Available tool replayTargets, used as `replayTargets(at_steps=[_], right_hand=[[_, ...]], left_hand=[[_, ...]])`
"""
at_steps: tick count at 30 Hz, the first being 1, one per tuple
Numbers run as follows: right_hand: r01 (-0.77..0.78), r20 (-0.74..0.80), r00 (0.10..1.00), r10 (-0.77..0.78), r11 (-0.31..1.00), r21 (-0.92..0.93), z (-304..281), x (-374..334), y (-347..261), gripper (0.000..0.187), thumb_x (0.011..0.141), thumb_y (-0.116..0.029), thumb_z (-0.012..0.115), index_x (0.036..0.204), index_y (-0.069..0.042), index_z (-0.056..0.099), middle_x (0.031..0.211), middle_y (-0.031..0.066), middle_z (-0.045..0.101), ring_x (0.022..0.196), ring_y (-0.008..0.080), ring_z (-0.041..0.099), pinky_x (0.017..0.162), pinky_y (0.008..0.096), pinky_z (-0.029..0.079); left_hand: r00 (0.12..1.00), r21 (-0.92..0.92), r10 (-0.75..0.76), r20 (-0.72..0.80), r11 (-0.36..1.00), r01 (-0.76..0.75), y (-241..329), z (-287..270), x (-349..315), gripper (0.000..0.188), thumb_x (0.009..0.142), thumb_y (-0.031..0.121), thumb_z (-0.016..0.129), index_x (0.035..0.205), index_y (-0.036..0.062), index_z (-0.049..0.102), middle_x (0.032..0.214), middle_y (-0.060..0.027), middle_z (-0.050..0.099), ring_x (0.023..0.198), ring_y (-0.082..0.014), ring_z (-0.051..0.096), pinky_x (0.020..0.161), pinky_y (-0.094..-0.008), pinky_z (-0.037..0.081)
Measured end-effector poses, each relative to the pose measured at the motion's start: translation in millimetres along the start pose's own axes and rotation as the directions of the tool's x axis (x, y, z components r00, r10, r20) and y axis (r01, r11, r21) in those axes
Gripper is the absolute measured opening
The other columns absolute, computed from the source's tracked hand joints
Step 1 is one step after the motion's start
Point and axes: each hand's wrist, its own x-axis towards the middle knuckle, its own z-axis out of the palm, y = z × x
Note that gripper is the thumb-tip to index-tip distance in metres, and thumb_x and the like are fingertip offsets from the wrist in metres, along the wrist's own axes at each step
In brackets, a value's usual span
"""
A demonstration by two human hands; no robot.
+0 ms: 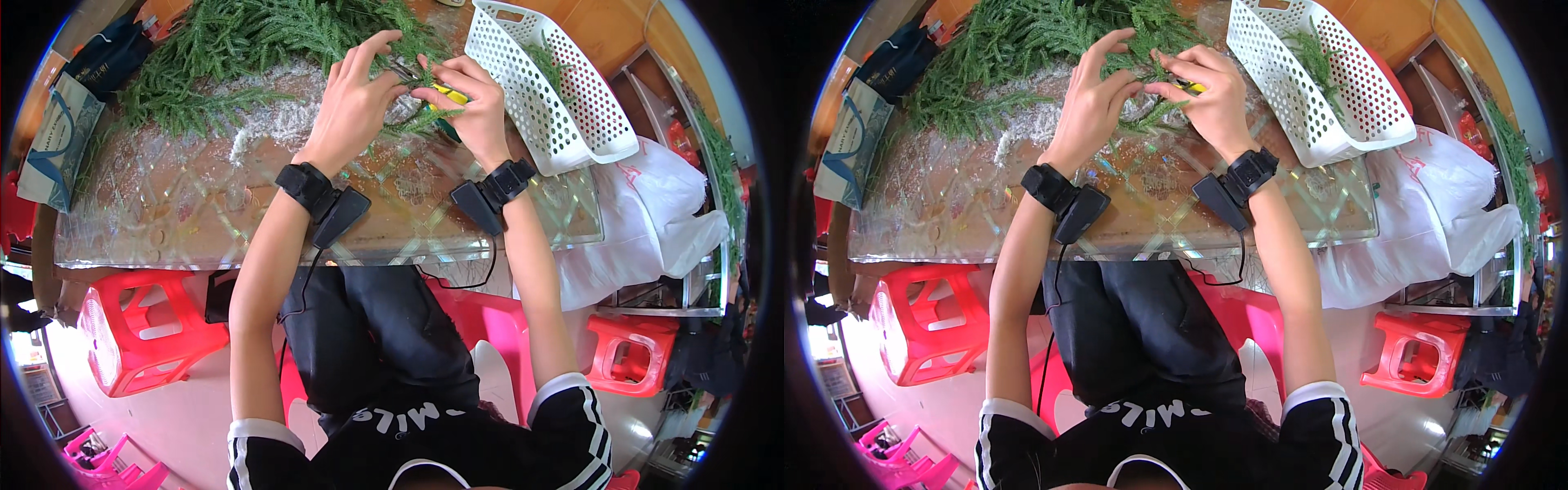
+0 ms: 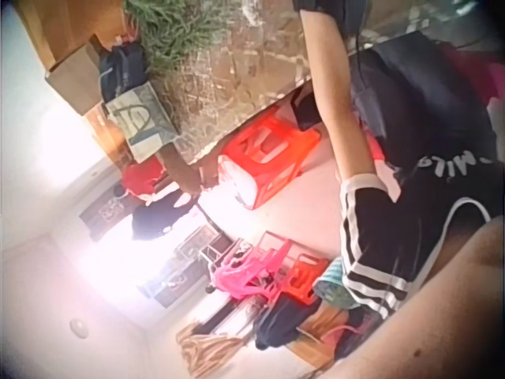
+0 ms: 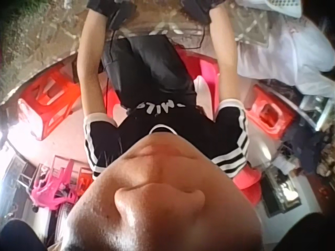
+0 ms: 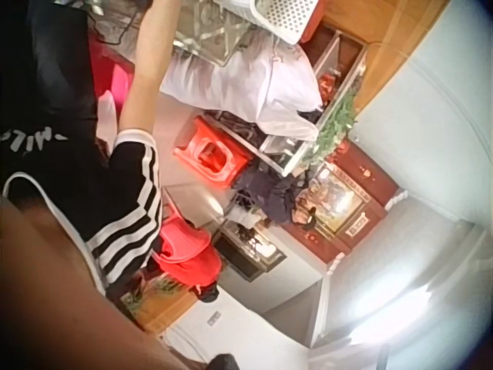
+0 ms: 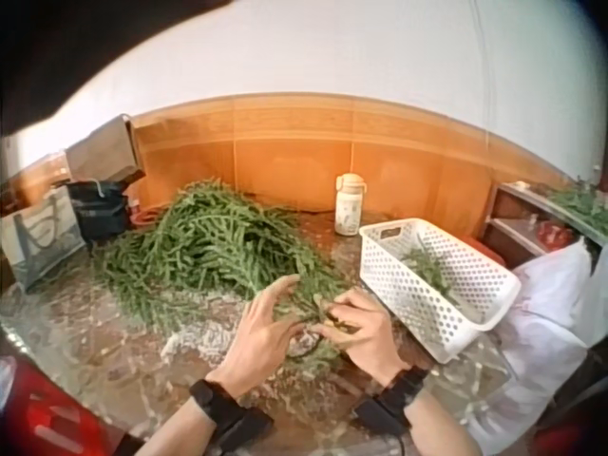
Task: Trimming and sorting green plant stems into a plastic basket.
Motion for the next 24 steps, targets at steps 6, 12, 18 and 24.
replayTargets(at_steps=[6,12,18,24], right_hand=[[0.113,0.000,0.994,-0.114,0.987,-0.118,1.1,0.9,2.8,0.027,0.065,-0.013,0.077,0.085,0.001,0.064,0.074,0.0039,0.054,0.067,0.0163,0.052,0.061,0.0262,0.042],[0.119,0.109,0.988,-0.109,0.989,-0.092,1.5,1.7,9.0,0.022,0.069,-0.014,0.074,0.077,0.001,0.061,0.072,0.0043,0.053,0.065,0.0164,0.051,0.058,0.0264,0.040],[-0.236,0.336,0.930,0.148,0.941,0.241,-6.7,4.4,3.0,0.017,0.074,-0.011,0.071,0.082,0.002,0.063,0.072,0.0023,0.054,0.067,0.0108,0.050,0.061,0.0242,0.038],[-0.547,0.503,0.804,0.317,0.727,0.416,-7.1,1.1,10.2,0.020,0.082,-0.014,0.065,0.093,0.003,0.065,0.081,0.0014,0.060,0.075,0.0065,0.051,0.069,0.0211,0.039]], left_hand=[[0.996,0.151,0.080,-0.047,0.986,-0.072,3.6,-6.2,1.7,0.004,0.072,0.005,0.062,0.076,0.0031,0.060,0.134,-0.0052,0.040,0.115,-0.0244,0.043,0.094,-0.0409,0.035],[0.983,0.339,0.181,0.021,0.924,-0.178,-4.7,-10.6,1.3,0.008,0.071,0.014,0.067,0.076,0.0095,0.063,0.134,-0.0048,0.039,0.117,-0.0272,0.039,0.097,-0.0419,0.030],[0.983,0.280,0.184,-0.007,0.944,-0.175,-5.6,-12.1,1.6,0.010,0.070,0.018,0.068,0.076,0.0114,0.063,0.133,-0.0033,0.041,0.116,-0.0276,0.039,0.097,-0.0426,0.030],[0.978,0.235,0.207,-0.009,0.951,-0.199,-5.9,-11.8,1.9,0.011,0.068,0.016,0.069,0.075,0.0108,0.063,0.130,-0.0038,0.044,0.114,-0.0275,0.041,0.096,-0.0432,0.032]])
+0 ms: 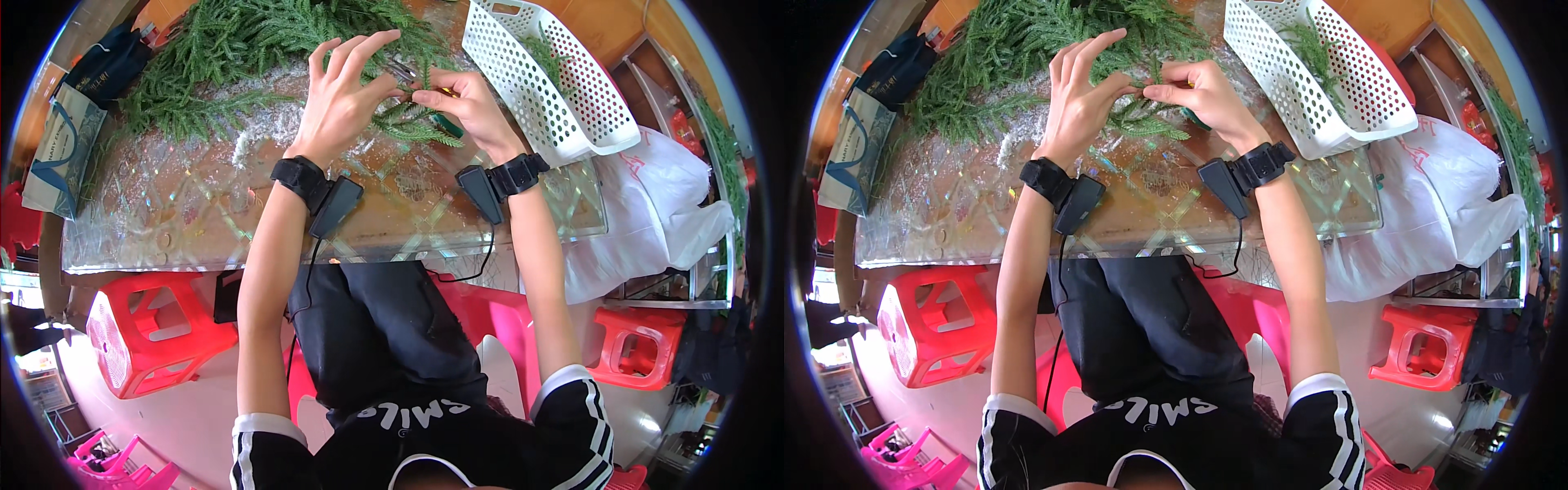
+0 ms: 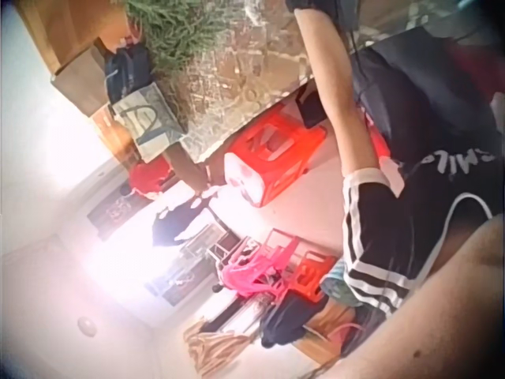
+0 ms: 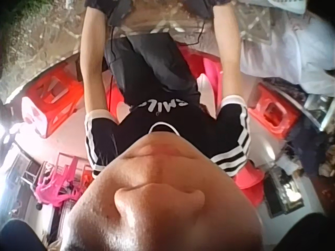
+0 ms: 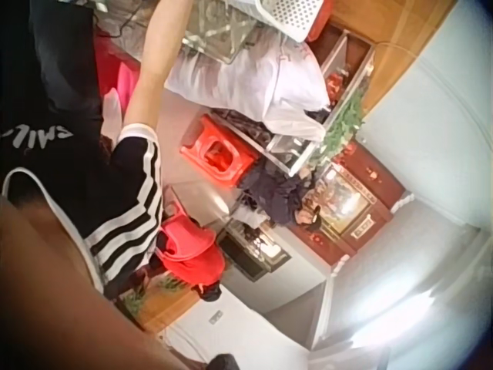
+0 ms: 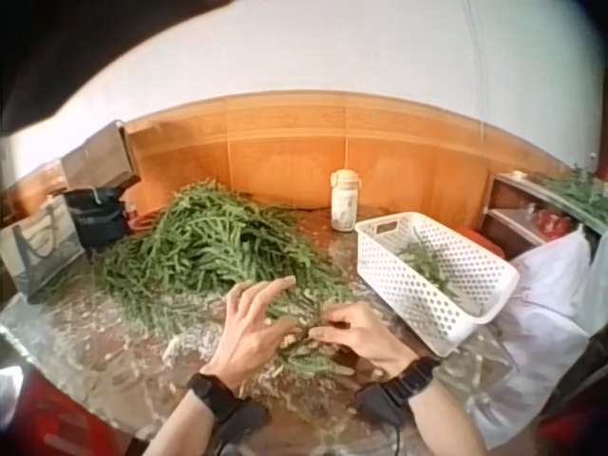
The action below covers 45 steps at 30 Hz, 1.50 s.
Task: Trimming and sorting green plant stems into a plastic basket.
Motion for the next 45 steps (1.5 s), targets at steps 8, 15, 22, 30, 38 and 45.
replayTargets(at_steps=[8,15,22,30,38,45], right_hand=[[-0.086,0.079,0.995,0.066,0.954,0.288,-1.0,-4.9,-10.0,0.024,0.087,-0.022,0.058,0.089,0.001,0.065,0.080,0.0033,0.062,0.078,0.0082,0.054,0.074,0.0215,0.041],[-0.132,0.082,0.990,0.113,0.952,0.276,3.1,-7.5,-24.9,0.025,0.089,-0.024,0.055,0.079,-0.002,0.060,0.072,0.0001,0.056,0.071,0.0068,0.051,0.068,0.0218,0.039],[-0.085,-0.035,0.996,0.088,0.994,0.066,3.9,-1.4,-10.5,0.024,0.090,-0.024,0.054,0.078,-0.004,0.059,0.072,-0.0031,0.050,0.071,0.0031,0.045,0.064,0.0207,0.034],[0.043,0.004,0.999,-0.043,0.998,-0.041,-5.0,-2.8,1.5,0.018,0.086,-0.017,0.057,0.089,-0.001,0.063,0.073,-0.0032,0.052,0.074,0.0059,0.049,0.068,0.0199,0.036],[-0.054,0.018,0.998,0.055,0.998,-0.044,-12.5,-3.3,5.4,0.023,0.084,-0.012,0.059,0.100,0.005,0.062,0.086,0.0036,0.063,0.076,0.0071,0.053,0.069,0.0224,0.041],[-0.048,0.055,0.996,0.074,0.929,-0.366,-11.1,-2.9,-2.8,0.020,0.084,-0.011,0.061,0.098,0.003,0.064,0.083,0.0053,0.064,0.073,0.0065,0.054,0.064,0.0221,0.044]], left_hand=[[0.999,-0.052,0.039,-0.030,0.998,-0.040,1.5,3.7,1.3,0.012,0.069,0.015,0.069,0.077,0.0111,0.061,0.125,-0.0029,0.048,0.112,-0.0238,0.046,0.096,-0.0465,0.031],[0.998,-0.044,0.053,-0.026,0.998,-0.054,2.0,2.0,1.6,0.013,0.070,0.017,0.069,0.079,0.0112,0.061,0.126,-0.0014,0.048,0.111,-0.0216,0.047,0.096,-0.0463,0.031],[0.996,0.073,0.088,-0.004,0.994,-0.087,6.9,1.5,4.1,0.027,0.069,0.019,0.070,0.095,0.0156,0.063,0.129,0.0007,0.047,0.109,-0.0203,0.049,0.097,-0.0437,0.033],[0.990,0.046,0.116,0.079,0.992,-0.120,8.5,-5.6,3.4,0.048,0.066,0.012,0.070,0.112,0.0188,0.059,0.128,0.0029,0.048,0.109,-0.0167,0.050,0.097,-0.0439,0.032],[0.993,0.036,0.103,0.053,0.994,-0.105,6.4,-2.2,1.6,0.045,0.064,0.011,0.070,0.107,0.0176,0.061,0.124,0.0010,0.050,0.108,-0.0177,0.050,0.097,-0.0432,0.033],[0.993,0.058,0.111,0.041,0.992,-0.114,9.2,-7.0,2.8,0.041,0.065,0.011,0.069,0.104,0.0185,0.063,0.123,0.0002,0.051,0.108,-0.0179,0.050,0.097,-0.0431,0.033]])
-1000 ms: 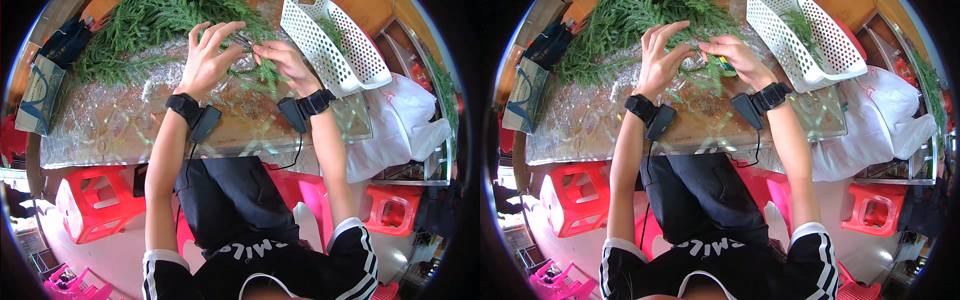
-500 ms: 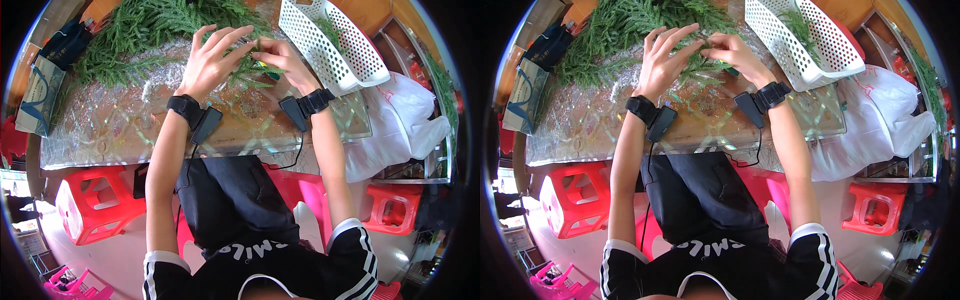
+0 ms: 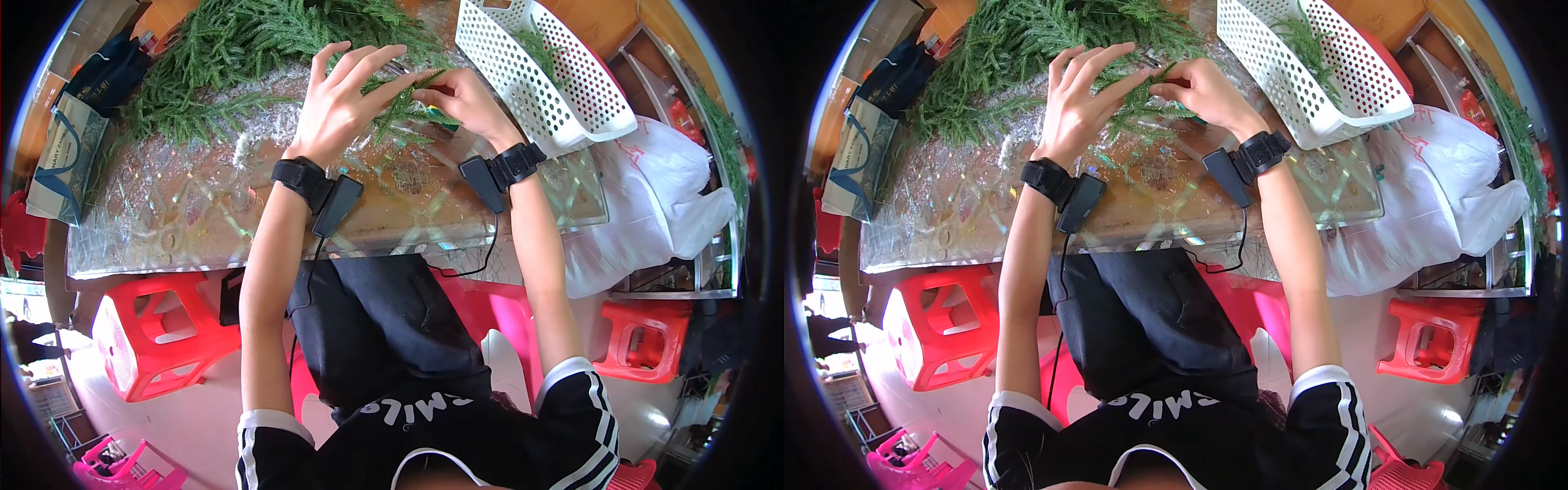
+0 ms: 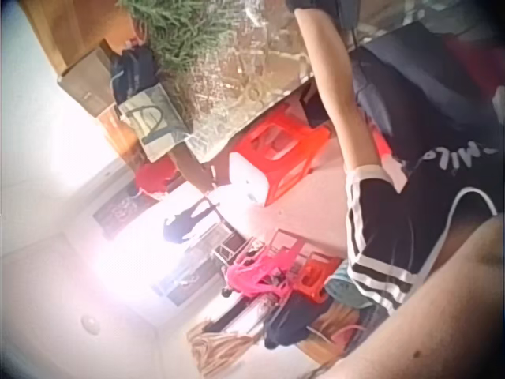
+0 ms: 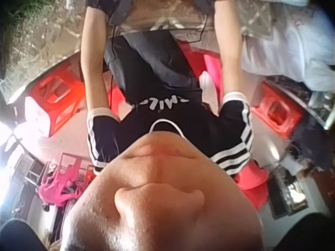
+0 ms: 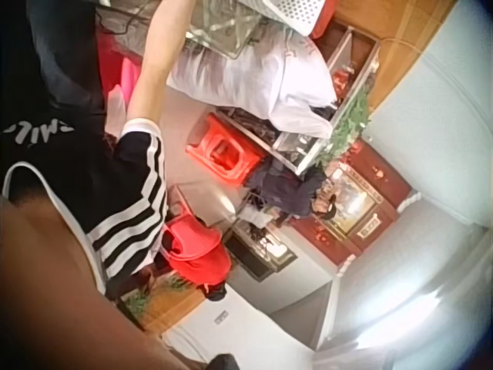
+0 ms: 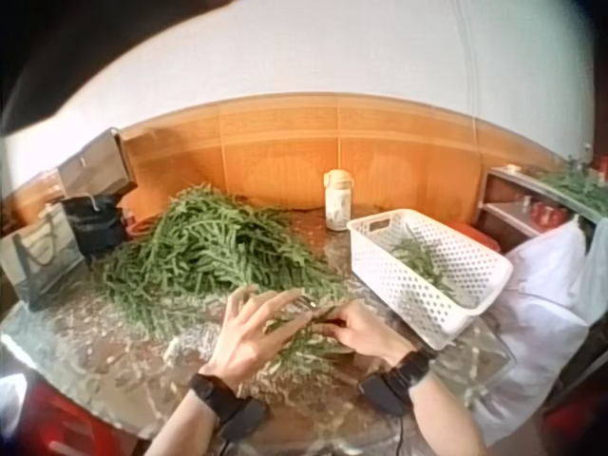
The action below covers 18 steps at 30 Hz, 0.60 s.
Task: Trimming and sorting green plant stems into a plastic basket.
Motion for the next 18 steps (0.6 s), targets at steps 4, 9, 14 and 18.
replayTargets(at_steps=[4,9,14,18], right_hand=[[0.124,-0.085,0.989,-0.121,0.991,0.041,4.9,-1.6,-1.1,0.017,0.084,-0.009,0.062,0.096,0.002,0.065,0.081,0.0066,0.064,0.071,0.0076,0.054,0.063,0.0234,0.044],[0.183,-0.080,0.979,-0.186,0.982,-0.044,5.1,-3.2,-6.3,0.016,0.082,-0.006,0.062,0.096,0.001,0.065,0.080,0.0077,0.064,0.068,0.0094,0.055,0.062,0.0238,0.043],[0.285,-0.121,0.945,-0.302,0.948,-0.140,11.8,-2.3,-8.4,0.015,0.079,-0.002,0.062,0.094,-0.001,0.066,0.078,0.0091,0.063,0.065,0.0138,0.057,0.060,0.0240,0.044],[0.360,-0.181,0.901,-0.395,0.911,-0.200,18.3,-0.5,-9.9,0.016,0.077,0.001,0.061,0.092,-0.001,0.066,0.078,0.0090,0.063,0.065,0.0164,0.058,0.058,0.0258,0.044]], left_hand=[[1.000,-0.008,0.008,0.004,1.000,-0.008,-0.8,0.1,-0.4,0.040,0.064,0.011,0.069,0.103,0.0194,0.064,0.120,0.0003,0.052,0.108,-0.0180,0.050,0.098,-0.0431,0.032],[1.000,-0.073,-0.005,-0.025,0.997,0.004,-1.9,-1.1,1.0,0.036,0.062,0.012,0.071,0.097,0.0175,0.065,0.119,0.0007,0.053,0.108,-0.0182,0.050,0.098,-0.0432,0.032],[0.992,-0.245,-0.120,-0.035,0.964,0.107,-0.8,1.9,0.9,0.023,0.060,0.013,0.073,0.082,0.0119,0.065,0.113,0.0003,0.054,0.103,-0.0198,0.052,0.095,-0.0420,0.032],[0.952,-0.380,-0.305,-0.021,0.883,0.275,-1.1,8.9,-1.3,0.017,0.063,0.016,0.075,0.073,0.0073,0.063,0.108,-0.0011,0.055,0.098,-0.0217,0.053,0.091,-0.0396,0.033]])
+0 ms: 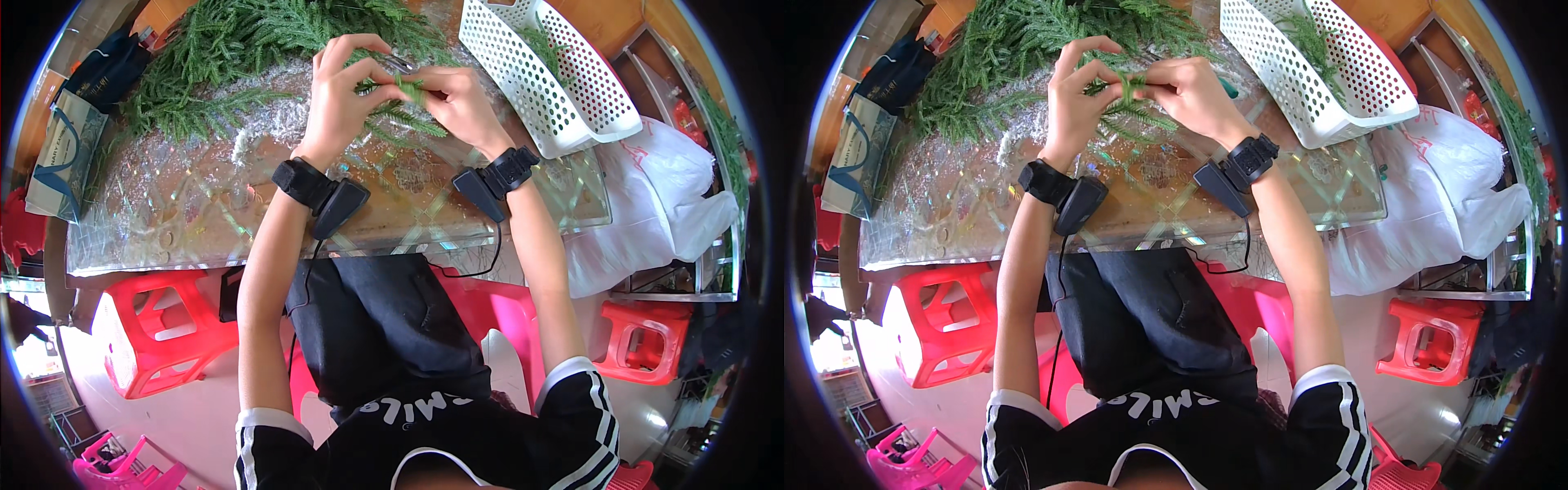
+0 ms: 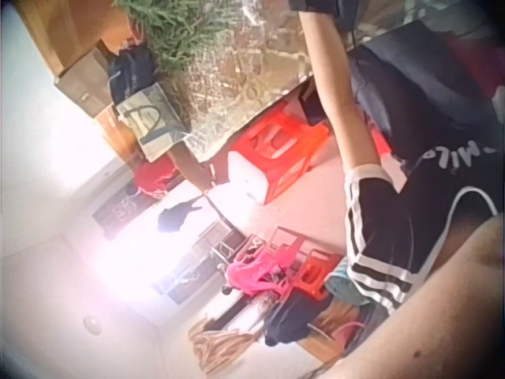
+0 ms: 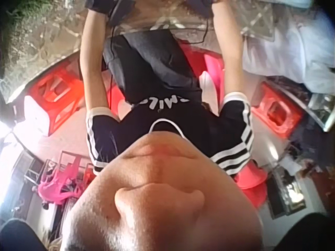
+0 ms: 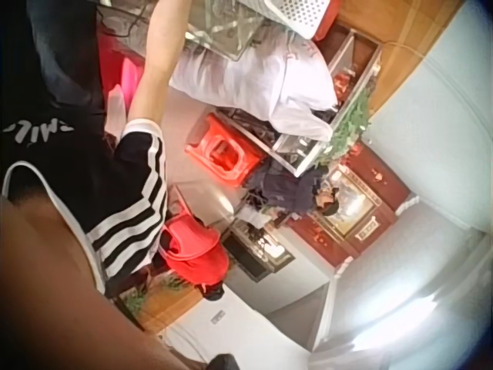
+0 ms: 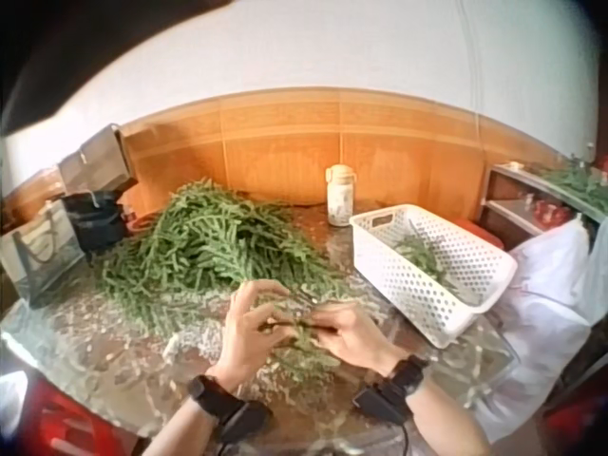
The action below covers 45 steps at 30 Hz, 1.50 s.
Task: Trimming and sorting green plant stems into a plastic basket.
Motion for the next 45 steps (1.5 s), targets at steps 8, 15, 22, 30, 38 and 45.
replayTargets(at_steps=[8,15,22,30,38,45], right_hand=[[0.155,-0.197,0.965,-0.174,0.982,-0.108,10.0,0.2,-6.3,0.016,0.073,0.005,0.060,0.088,0.000,0.064,0.077,0.0092,0.060,0.064,0.0218,0.058,0.058,0.0301,0.048],[0.264,-0.066,0.942,-0.328,0.849,-0.457,8.4,-0.6,-9.3,0.025,0.066,0.007,0.060,0.090,0.002,0.063,0.078,0.0088,0.058,0.072,0.0238,0.058,0.063,0.0313,0.050],[0.279,-0.107,0.929,-0.355,0.859,-0.429,11.9,2.8,-11.2,0.022,0.066,0.006,0.061,0.088,0.003,0.062,0.076,0.0093,0.056,0.070,0.0240,0.057,0.062,0.0329,0.048],[-0.004,-0.117,0.993,-0.019,0.981,-0.194,10.5,1.6,1.3,0.014,0.070,-0.003,0.062,0.083,0.002,0.059,0.071,0.0103,0.054,0.060,0.0227,0.054,0.056,0.0309,0.043],[-0.101,-0.284,0.957,0.053,0.983,-0.156,4.9,0.5,3.8,0.015,0.069,-0.012,0.063,0.076,0.001,0.058,0.069,0.0069,0.053,0.058,0.0188,0.053,0.054,0.0276,0.041],[0.028,-0.270,0.950,-0.156,0.906,-0.423,12.7,4.9,-0.5,0.022,0.072,-0.016,0.066,0.088,-0.002,0.058,0.072,0.0044,0.056,0.057,0.0146,0.051,0.054,0.0254,0.041]], left_hand=[[0.924,-0.295,-0.383,-0.008,0.883,0.364,-1.5,11.0,3.1,0.027,0.073,0.023,0.074,0.066,-0.0003,0.061,0.101,-0.0072,0.052,0.094,-0.0194,0.050,0.078,-0.0288,0.039],[0.740,-0.406,-0.637,0.213,0.632,0.660,-6.9,17.9,-2.9,0.030,0.081,0.026,0.068,0.074,-0.0024,0.065,0.103,-0.0052,0.051,0.093,-0.0141,0.049,0.082,-0.0266,0.037],[0.661,-0.533,-0.664,0.349,0.440,0.723,-7.7,8.7,-0.8,0.024,0.082,0.022,0.066,0.080,-0.0015,0.066,0.102,-0.0050,0.051,0.098,-0.0141,0.046,0.084,-0.0285,0.036],[0.985,0.092,-0.157,-0.074,0.982,0.164,-9.4,16.5,-5.9,0.029,0.075,0.030,0.070,0.074,0.0014,0.065,0.103,-0.0119,0.054,0.095,-0.0258,0.051,0.089,-0.0367,0.035],[0.985,0.310,0.164,-0.050,0.940,-0.141,13.9,4.9,8.0,0.023,0.085,0.018,0.057,0.070,-0.0001,0.059,0.099,-0.0171,0.053,0.089,-0.0276,0.051,0.077,-0.0394,0.041],[0.961,0.044,0.260,-0.099,0.965,-0.257,-20.3,21.7,-5.4,0.017,0.080,0.015,0.060,0.084,-0.0010,0.065,0.123,-0.0184,0.042,0.110,-0.0347,0.041,0.092,-0.0442,0.033]])
